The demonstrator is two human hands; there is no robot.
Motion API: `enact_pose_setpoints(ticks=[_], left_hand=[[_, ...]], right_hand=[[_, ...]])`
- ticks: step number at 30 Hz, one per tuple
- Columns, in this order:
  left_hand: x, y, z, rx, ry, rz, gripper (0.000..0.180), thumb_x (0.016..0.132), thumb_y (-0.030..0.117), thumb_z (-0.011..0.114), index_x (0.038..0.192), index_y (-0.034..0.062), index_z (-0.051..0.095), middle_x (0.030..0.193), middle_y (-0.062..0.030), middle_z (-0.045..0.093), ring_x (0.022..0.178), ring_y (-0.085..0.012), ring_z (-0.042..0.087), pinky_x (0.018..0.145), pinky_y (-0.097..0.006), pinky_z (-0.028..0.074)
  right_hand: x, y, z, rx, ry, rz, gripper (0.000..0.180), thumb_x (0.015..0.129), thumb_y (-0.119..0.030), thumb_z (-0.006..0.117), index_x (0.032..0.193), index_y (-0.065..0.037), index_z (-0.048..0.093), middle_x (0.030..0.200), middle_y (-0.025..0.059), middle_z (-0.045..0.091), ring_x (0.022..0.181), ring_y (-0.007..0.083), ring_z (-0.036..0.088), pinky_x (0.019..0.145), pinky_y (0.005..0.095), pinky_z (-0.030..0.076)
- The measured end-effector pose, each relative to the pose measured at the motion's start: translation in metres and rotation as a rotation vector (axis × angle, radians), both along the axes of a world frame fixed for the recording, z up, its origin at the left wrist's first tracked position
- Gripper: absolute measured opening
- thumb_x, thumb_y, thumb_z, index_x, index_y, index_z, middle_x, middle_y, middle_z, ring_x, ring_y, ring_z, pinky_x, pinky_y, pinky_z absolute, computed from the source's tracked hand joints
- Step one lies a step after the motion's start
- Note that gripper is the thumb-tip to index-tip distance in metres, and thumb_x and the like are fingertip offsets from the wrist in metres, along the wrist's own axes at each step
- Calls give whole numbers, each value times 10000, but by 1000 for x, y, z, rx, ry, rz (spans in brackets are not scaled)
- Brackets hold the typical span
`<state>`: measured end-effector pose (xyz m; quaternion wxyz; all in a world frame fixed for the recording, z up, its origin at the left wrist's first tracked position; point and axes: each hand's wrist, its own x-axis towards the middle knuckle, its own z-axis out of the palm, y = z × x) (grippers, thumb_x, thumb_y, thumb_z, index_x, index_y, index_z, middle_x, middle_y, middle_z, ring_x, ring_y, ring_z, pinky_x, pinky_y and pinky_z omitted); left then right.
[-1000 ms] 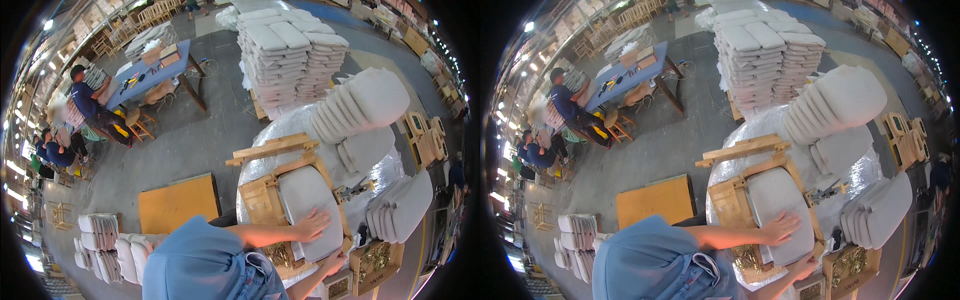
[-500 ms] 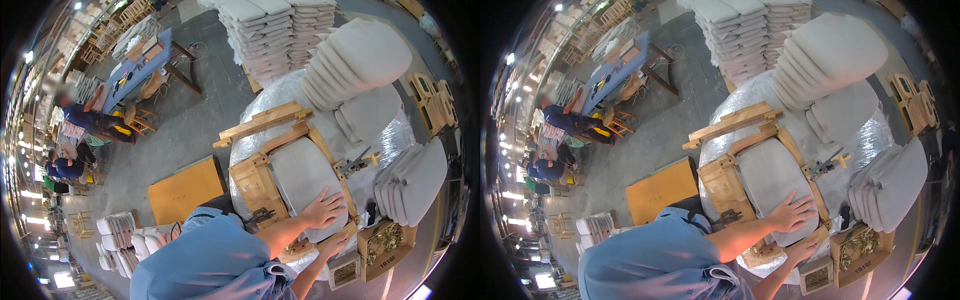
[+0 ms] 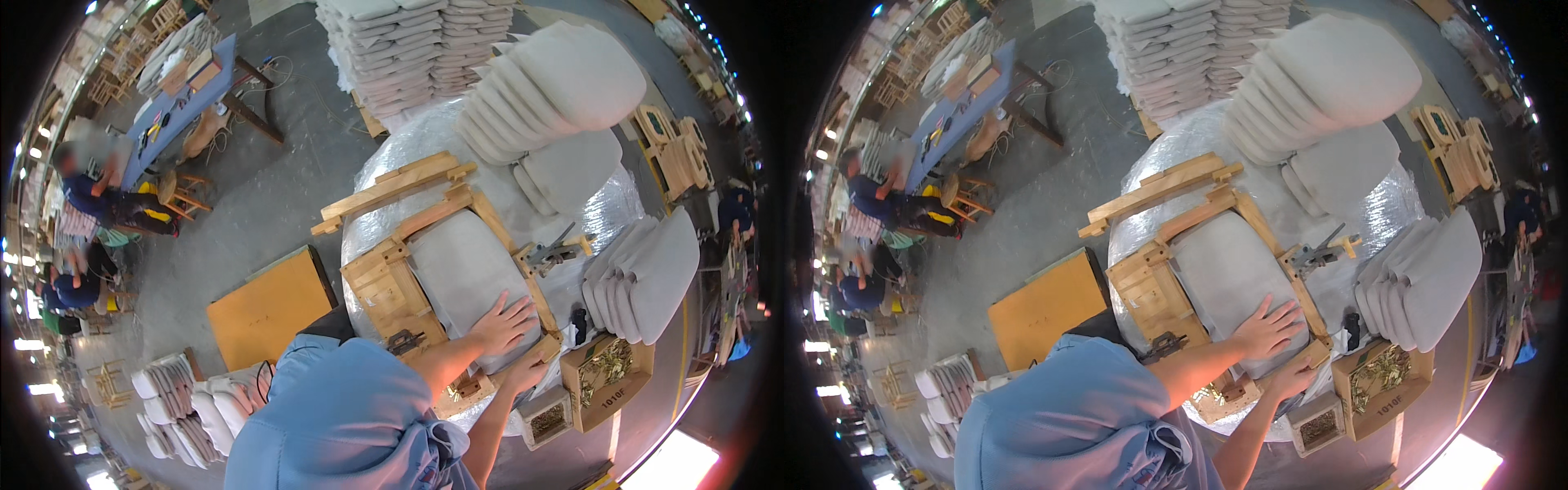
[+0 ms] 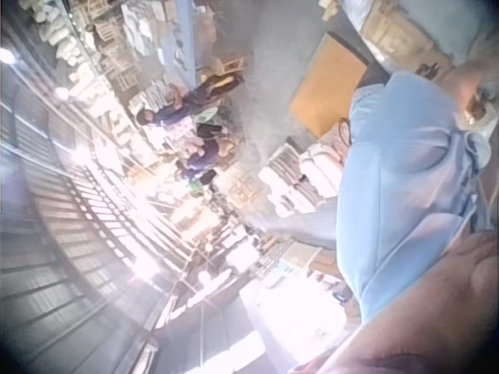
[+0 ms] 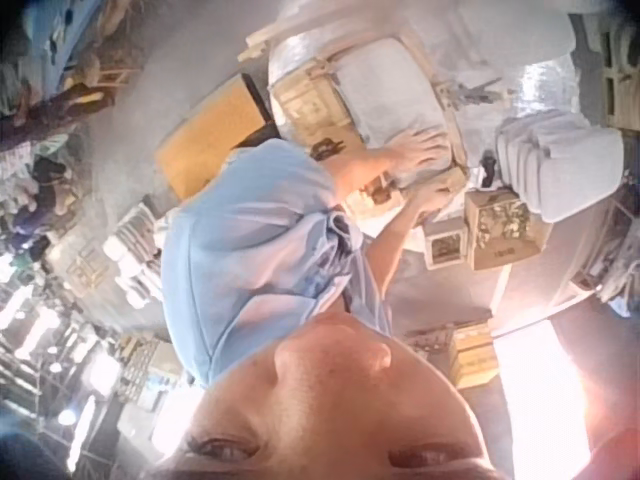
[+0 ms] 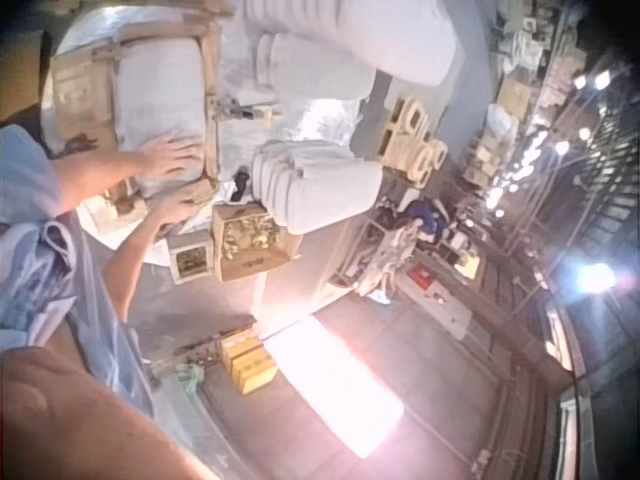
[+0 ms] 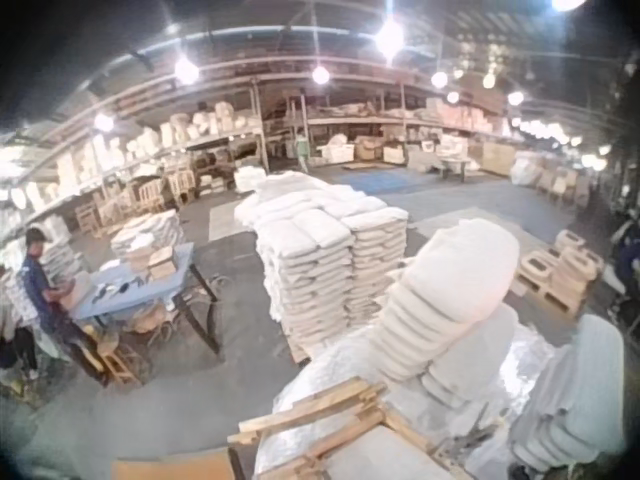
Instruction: The person assembles a chair cushion onto a wooden frame using a pneumatic drill. They place the cushion, secure it with screws, and repeat the process for multiple cushions in a workshop setting.
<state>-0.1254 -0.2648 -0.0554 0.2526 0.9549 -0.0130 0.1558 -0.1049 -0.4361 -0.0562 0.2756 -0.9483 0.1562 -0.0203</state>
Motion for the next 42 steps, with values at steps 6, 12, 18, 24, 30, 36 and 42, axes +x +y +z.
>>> enact_pose_setpoints(ticks=[6, 12, 18, 24, 30, 36, 42], left_hand=[[-27, 80, -4, -140, 121, -225, 483, 939, 309, 679, 1398, 166, 626, 1658, -141, 481, 1601, -378, 335, 1281, -720, 159], [-58, 261, 33, 101, 223, 550, 755, 965, 265, 653, 1632, 50, 372, 1709, -241, 362, 1608, -437, 299, 1294, -666, 209], [-78, 265, 17, -59, 419, 414, 787, 1007, 285, 633, 1655, -12, 301, 1729, -235, 327, 1623, -362, 298, 1318, -571, 242], [-36, 277, 8, 8, 92, 212, 508, 984, 240, 676, 1432, 25, 569, 1436, -191, 626, 1374, -352, 584, 1207, -553, 434], [77, 308, 13, -77, 87, -8, 374, 995, 243, 666, 1333, 88, 626, 1311, -156, 647, 1241, -346, 620, 1177, -555, 449], [100, 293, -26, -3, -34, -120, 468, 1034, 330, 599, 1447, 109, 584, 1532, -154, 556, 1497, -361, 464, 1279, -574, 318], [95, 290, -27, 72, 88, -101, 495, 1059, 375, 540, 1483, 120, 556, 1548, -144, 548, 1524, -368, 438, 1268, -624, 286]], right_hand=[[-32, 79, -24, -464, -86, 66, 763, 1126, -539, 458, 1669, -20, 323, 1679, 239, 397, 1536, 450, 400, 1224, 588, 363], [-35, 87, -14, -482, 29, -2, 781, 1137, -580, 373, 1708, -58, 273, 1735, 202, 342, 1575, 457, 341, 1256, 604, 306], [-36, 91, -14, -497, 31, -1, 781, 1136, -592, 372, 1714, -75, 276, 1737, 159, 355, 1582, 429, 345, 1246, 594, 316], [-32, 82, -23, -531, -15, -5, 777, 1136, -592, 381, 1704, -68, 301, 1723, 170, 373, 1575, 410, 365, 1213, 588, 368], [-26, 87, -18, -503, -13, 36, 781, 1143, -571, 375, 1692, -21, 300, 1713, 217, 367, 1563, 423, 377, 1215, 582, 371], [-30, 83, -22, -506, -42, 47, 771, 1151, -542, 372, 1690, 3, 288, 1716, 232, 354, 1562, 439, 369, 1223, 587, 355], [-36, 78, -31, -607, -12, 68, 757, 1163, -528, 293, 1703, 1, 255, 1747, 218, 302, 1590, 429, 325, 1228, 590, 333]])
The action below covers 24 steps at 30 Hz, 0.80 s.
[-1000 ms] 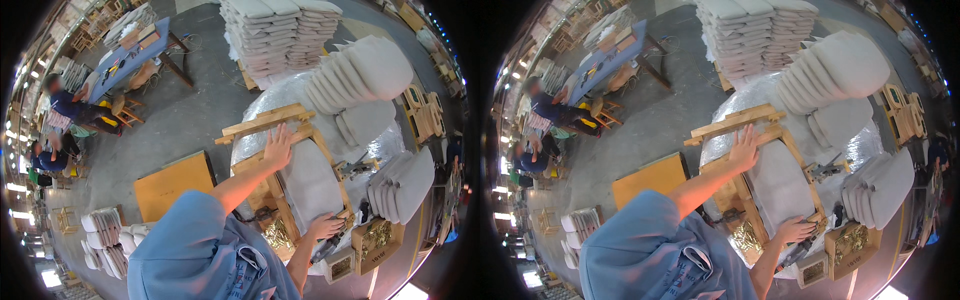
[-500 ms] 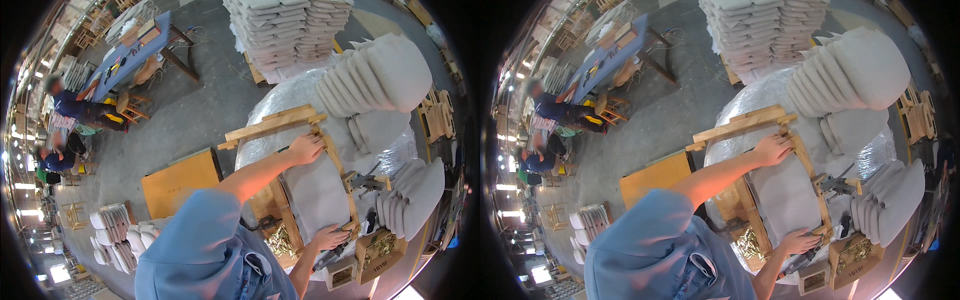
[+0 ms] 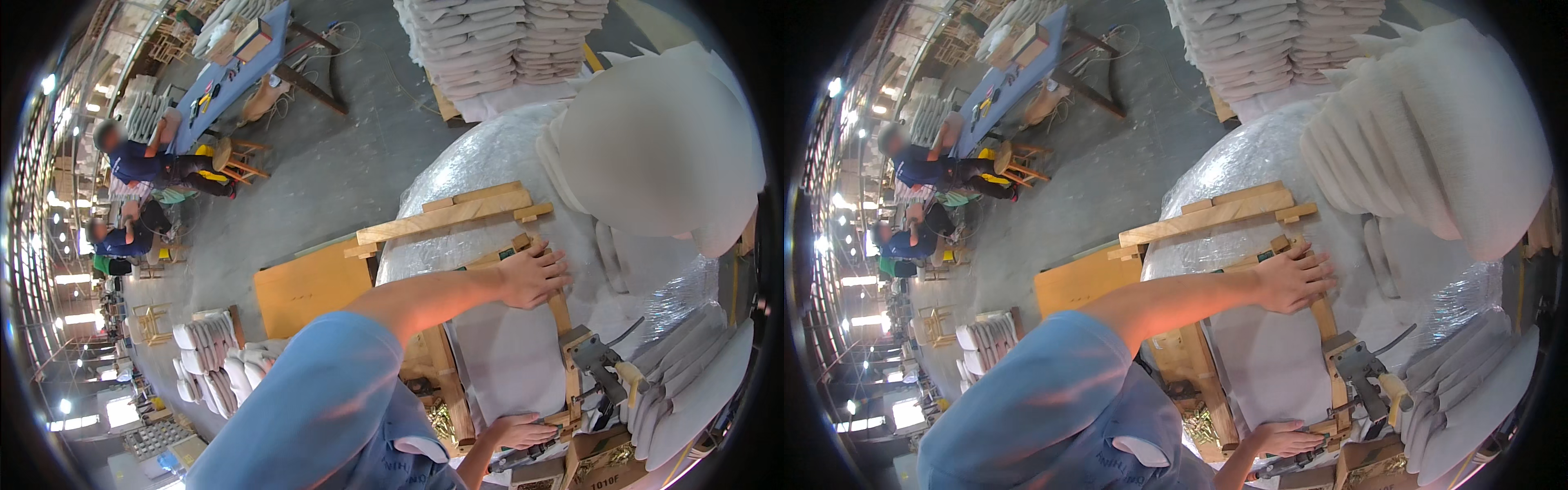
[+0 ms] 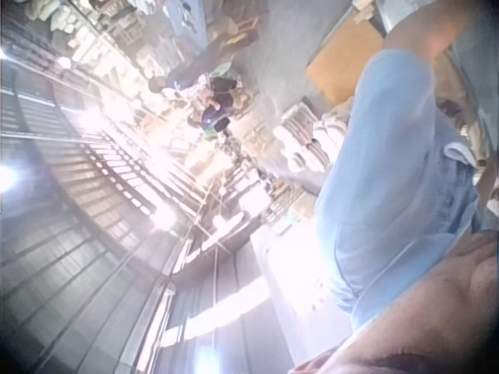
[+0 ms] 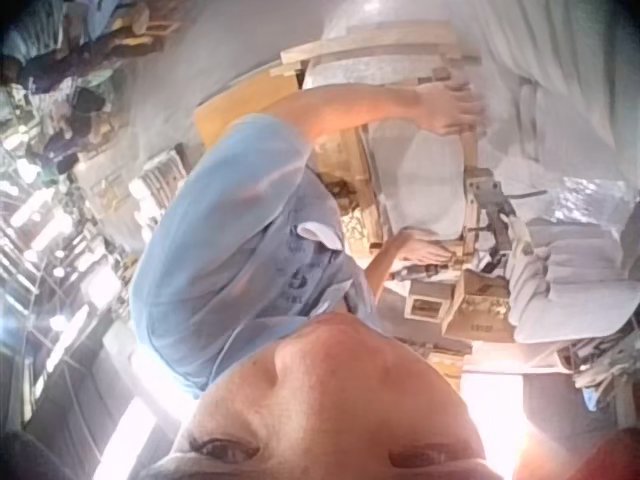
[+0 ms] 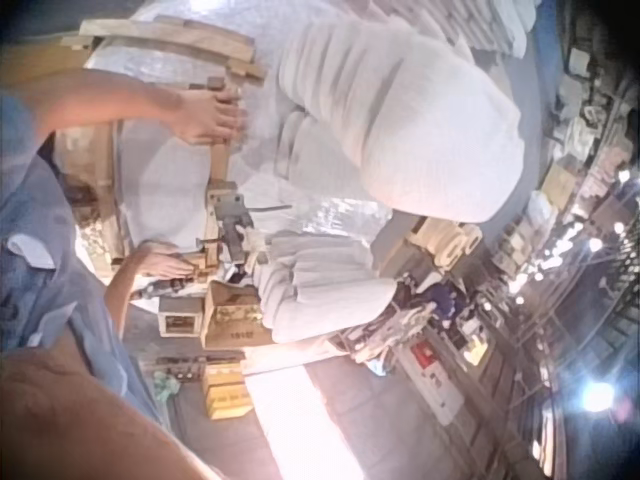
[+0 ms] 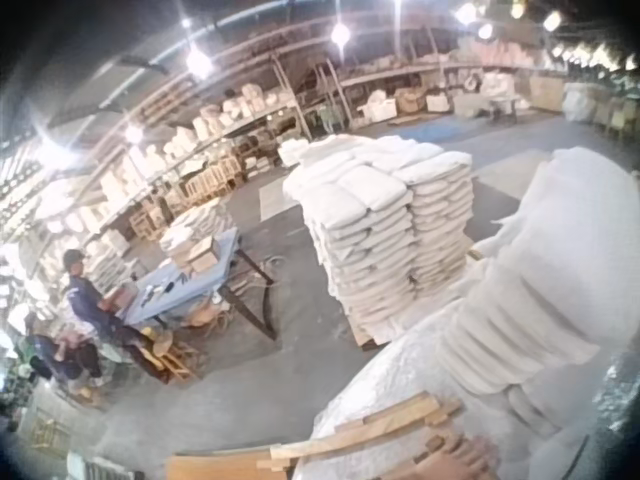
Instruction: The person assembles a chair cushion onto a wooden frame using a pneumatic drill. They place the cushion, secure it with screws, and repeat the process for multiple cushions in a workshop setting.
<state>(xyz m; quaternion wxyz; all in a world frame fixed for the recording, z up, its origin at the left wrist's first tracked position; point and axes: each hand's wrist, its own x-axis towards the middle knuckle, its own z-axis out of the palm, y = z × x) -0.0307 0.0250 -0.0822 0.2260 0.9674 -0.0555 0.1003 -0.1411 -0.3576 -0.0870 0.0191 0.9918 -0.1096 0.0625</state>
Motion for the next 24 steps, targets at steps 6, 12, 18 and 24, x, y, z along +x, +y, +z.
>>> enact_pose_setpoints(ticks=[6, 12, 18, 24], left_hand=[[6, 3, 9, 13, 23, -10, 384, 1045, 349, 565, 1367, 145, 611, 1385, -100, 606, 1416, -323, 514, 1174, -567, 355], [13, 1, 11, 15, -49, 22, 268, 1018, 336, 591, 1206, 149, 629, 1224, -68, 617, 1289, -271, 558, 1069, -494, 391], [7, 0, 12, 6, 52, 3, 332, 988, 329, 615, 1261, 142, 629, 1263, -76, 628, 1327, -274, 548, 1091, -489, 398], [0, 4, 11, 9, -26, 2, 386, 966, 305, 627, 1307, 126, 639, 1314, -84, 633, 1337, -287, 558, 1088, -498, 413]], right_hand=[[8, -3, -10, -26, -30, 22, 762, 1162, -546, 297, 1695, 0, 283, 1728, 226, 339, 1588, 403, 344, 1230, 566, 353], [15, 2, 3, 60, -16, 12, 782, 1153, -552, 350, 1683, 20, 294, 1717, 254, 344, 1560, 451, 374, 1204, 597, 372], [7, -5, 2, 91, -56, 67, 753, 1159, -515, 359, 1679, 26, 299, 1708, 256, 358, 1558, 462, 367, 1201, 605, 372], [8, 9, -1, 7, -20, -23, 755, 1159, -535, 300, 1700, -9, 277, 1715, 257, 348, 1561, 465, 360, 1207, 614, 358]])
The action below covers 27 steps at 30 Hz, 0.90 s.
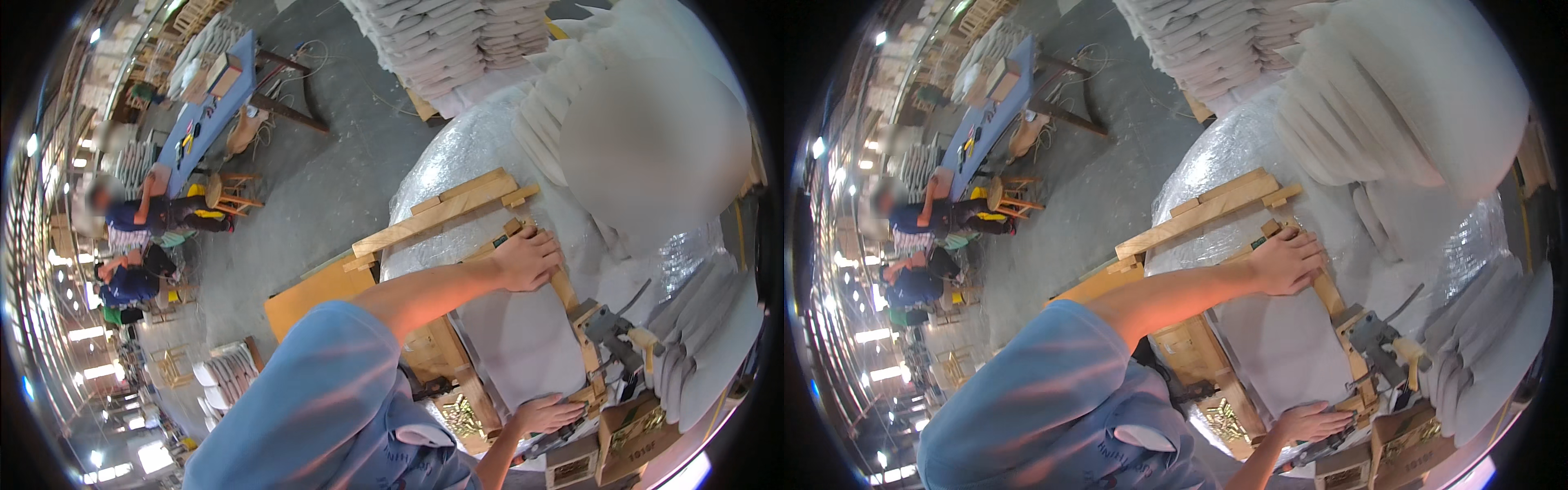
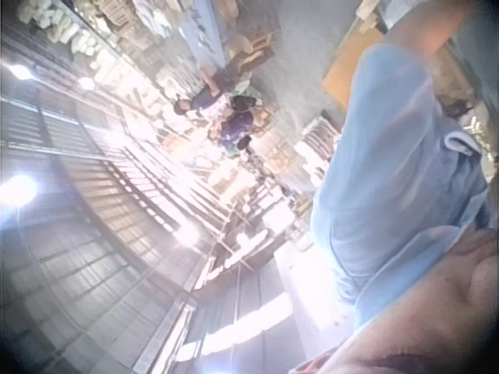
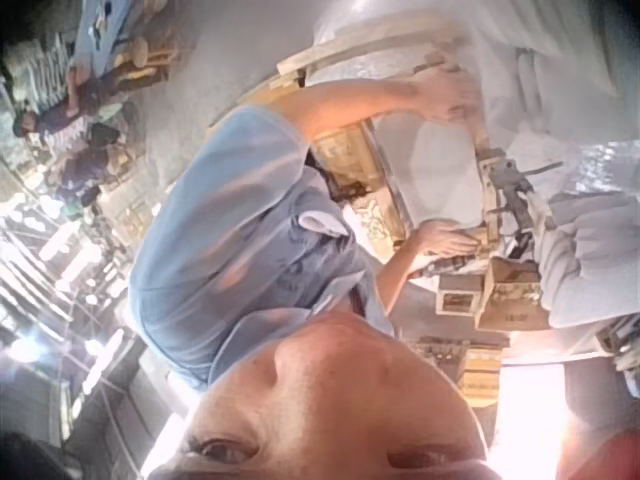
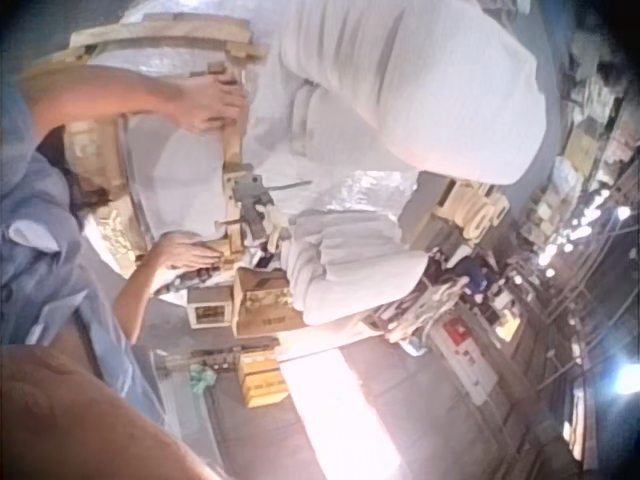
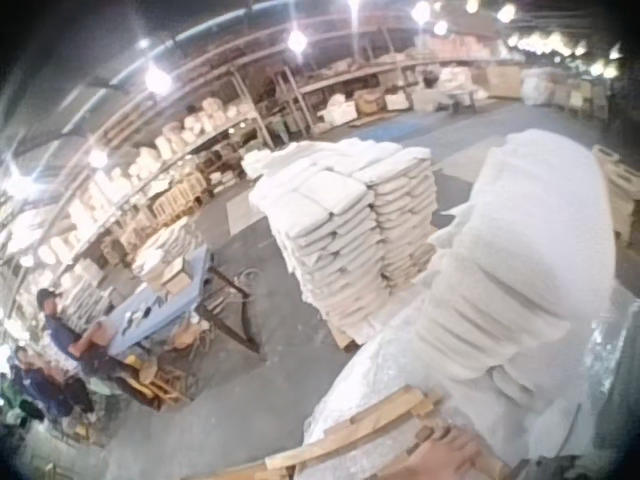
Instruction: The person assembles a chair cushion onto a wooden frame using a pneumatic drill. They place the cushion, secure it with screws, and repeat the process for multiple cushions in a workshop setting.
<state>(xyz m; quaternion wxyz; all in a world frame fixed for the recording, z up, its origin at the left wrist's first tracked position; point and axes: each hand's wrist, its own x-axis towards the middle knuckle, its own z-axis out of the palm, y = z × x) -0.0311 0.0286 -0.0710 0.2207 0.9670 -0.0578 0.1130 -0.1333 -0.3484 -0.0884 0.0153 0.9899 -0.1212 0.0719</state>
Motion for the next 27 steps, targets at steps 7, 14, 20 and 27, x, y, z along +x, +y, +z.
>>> enact_pose_setpoints(ticks=[7, 14, 20, 27], left_hand=[[9, 9, 9, -22, 62, -21, 338, 965, 293, 627, 1243, 111, 686, 1299, -97, 660, 1318, -306, 570, 1101, -518, 411], [20, 3, -15, -149, 59, -6, 325, 966, 260, 582, 1215, 97, 713, 1295, -121, 691, 1297, -321, 593, 1114, -528, 440], [18, 2, -6, 15, 97, -39, 384, 1022, 326, 529, 1325, 133, 664, 1378, -72, 660, 1366, -283, 551, 1104, -518, 419], [16, 6, -18, 54, 13, -56, 368, 1027, 321, 543, 1329, 152, 669, 1363, -44, 670, 1360, -270, 557, 1099, -506, 421]], right_hand=[[-4, 11, 29, 222, 16, -21, 742, 1134, -502, 458, 1686, -23, 326, 1715, 262, 348, 1563, 458, 370, 1277, 547, 326], [-171, 93, 13, 542, -336, -55, 613, 1007, -148, 764, 1529, 36, 500, 1510, 229, 565, 1445, 390, 515, 1220, 475, 400], [-302, 211, 22, 834, -7, -782, 497, 1065, -291, 680, 1421, 41, 584, 1343, 238, 635, 1258, 362, 614, 1101, 457, 458], [-310, 190, 70, 1101, 124, -1034, 390, 1087, -363, 670, 1223, 2, 690, 968, 56, 729, 917, 147, 660, 829, 303, 508]])
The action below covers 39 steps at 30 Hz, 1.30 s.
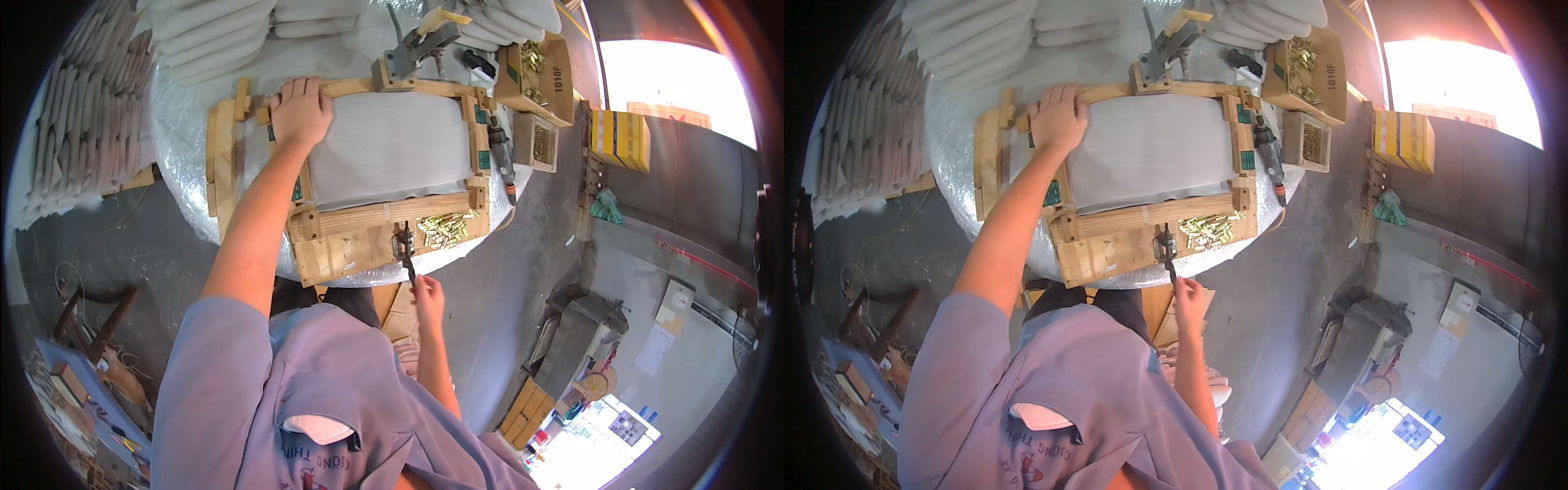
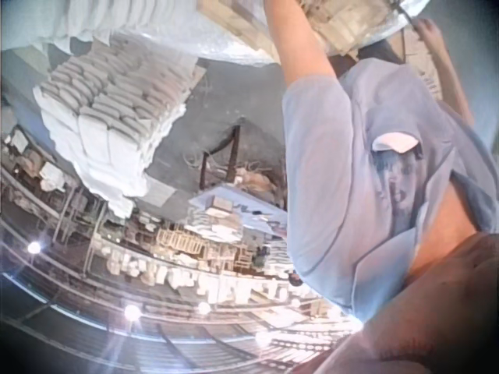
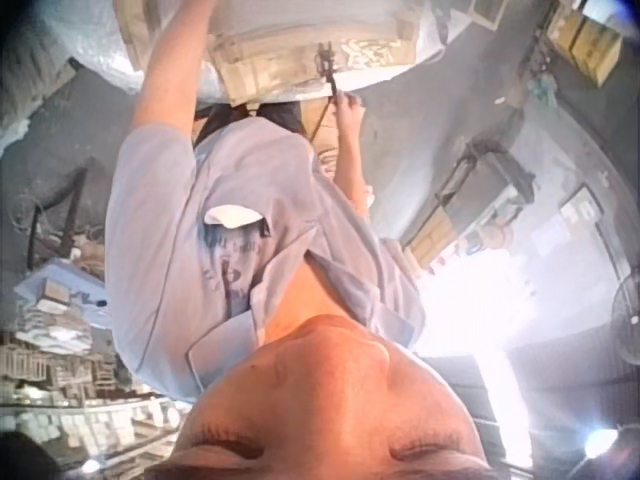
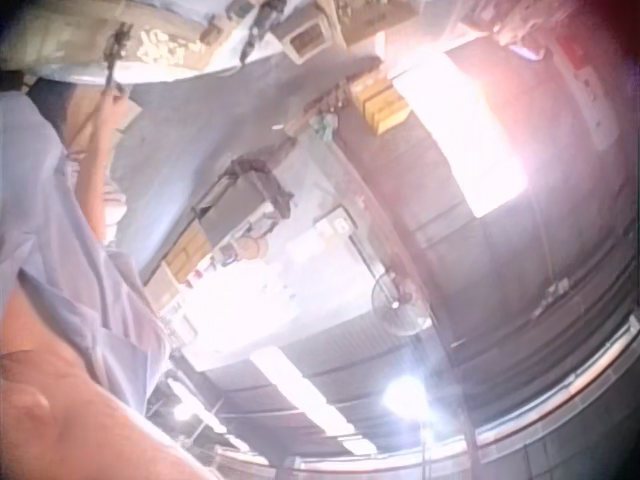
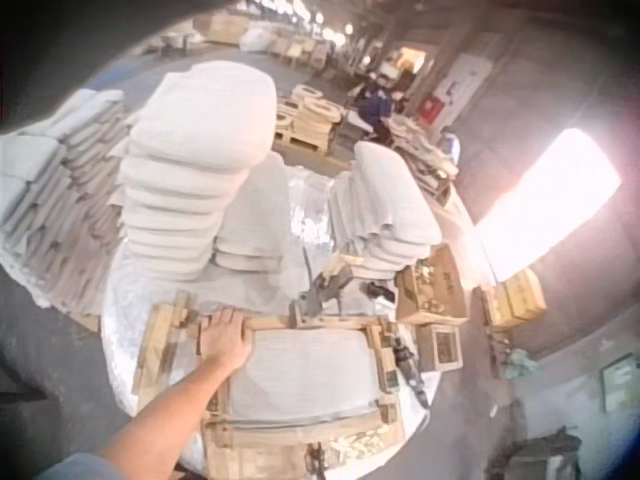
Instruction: The person assembles a chair cushion onto a wooden frame using a pneumatic drill. They place the cushion, secure it with screws, and repeat the process for multiple cushions in a workshop setting.
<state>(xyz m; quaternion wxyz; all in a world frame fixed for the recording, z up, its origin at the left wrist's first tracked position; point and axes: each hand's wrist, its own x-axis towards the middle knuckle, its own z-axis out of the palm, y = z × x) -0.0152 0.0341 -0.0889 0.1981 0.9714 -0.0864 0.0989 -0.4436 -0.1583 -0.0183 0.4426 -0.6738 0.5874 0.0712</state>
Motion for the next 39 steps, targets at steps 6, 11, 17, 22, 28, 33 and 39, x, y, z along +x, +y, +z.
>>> enact_pose_setpoints(ticks=[6, 11, 17, 22, 28, 33, 39], left_hand=[[-3, 3, 5, 19, 61, -14, 370, 1028, 319, 551, 1333, 149, 675, 1359, -44, 674, 1364, -268, 555, 1100, -505, 420], [3, -1, 3, 12, 29, -8, 393, 1027, 318, 547, 1357, 144, 671, 1373, -44, 675, 1383, -270, 546, 1108, -502, 416], [2, -1, 6, 39, 75, 7, 414, 1023, 323, 549, 1383, 152, 665, 1402, -40, 666, 1398, -268, 539, 1115, -498, 412], [0, 0, 8, 13, 114, -4, 419, 1032, 334, 531, 1393, 164, 661, 1406, -39, 663, 1395, -251, 541, 1125, -506, 400], [6, -5, 2, 59, 100, 16, 400, 1041, 338, 522, 1373, 169, 668, 1382, -36, 670, 1343, -258, 564, 1087, -520, 396], [8, -4, 0, 82, 60, 13, 399, 1040, 329, 524, 1383, 166, 651, 1388, -37, 662, 1329, -258, 569, 1075, -524, 391], [3, -9, 8, 85, 125, 2, 398, 1040, 329, 528, 1383, 167, 649, 1386, -54, 660, 1343, -257, 562, 1079, -518, 384]], right_hand=[[91, 4, 42, -461, -620, 118, 165, 1069, -149, 687, 1051, 9, 643, 750, -18, 535, 687, 64, 462, 600, 266, 397], [167, 4, 14, -442, -713, 338, 233, 1050, -136, 722, 867, -15, 645, 667, -46, 512, 618, 29, 436, 535, 245, 340], [157, -16, -8, -335, -858, 210, 384, 1065, -132, 702, 759, -74, 478, 666, -76, 411, 624, 30, 326, 543, 260, 264], [162, -16, -6, -351, -838, 225, 446, 1062, -149, 717, 729, -87, 426, 664, -80, 376, 627, 37, 306, 541, 272, 256], [171, -18, -7, -322, -796, 294, 503, 1055, -189, 749, 708, -104, 396, 646, -88, 365, 623, 37, 295, 530, 275, 241], [193, -14, -14, -376, -740, 321, 514, 1019, -218, 799, 698, -79, 423, 632, -74, 376, 619, 39, 309, 528, 271, 246], [191, -18, -36, -280, -755, 273, 452, 1009, -234, 806, 719, -50, 511, 608, -58, 414, 584, 46, 337, 503, 275, 282]])
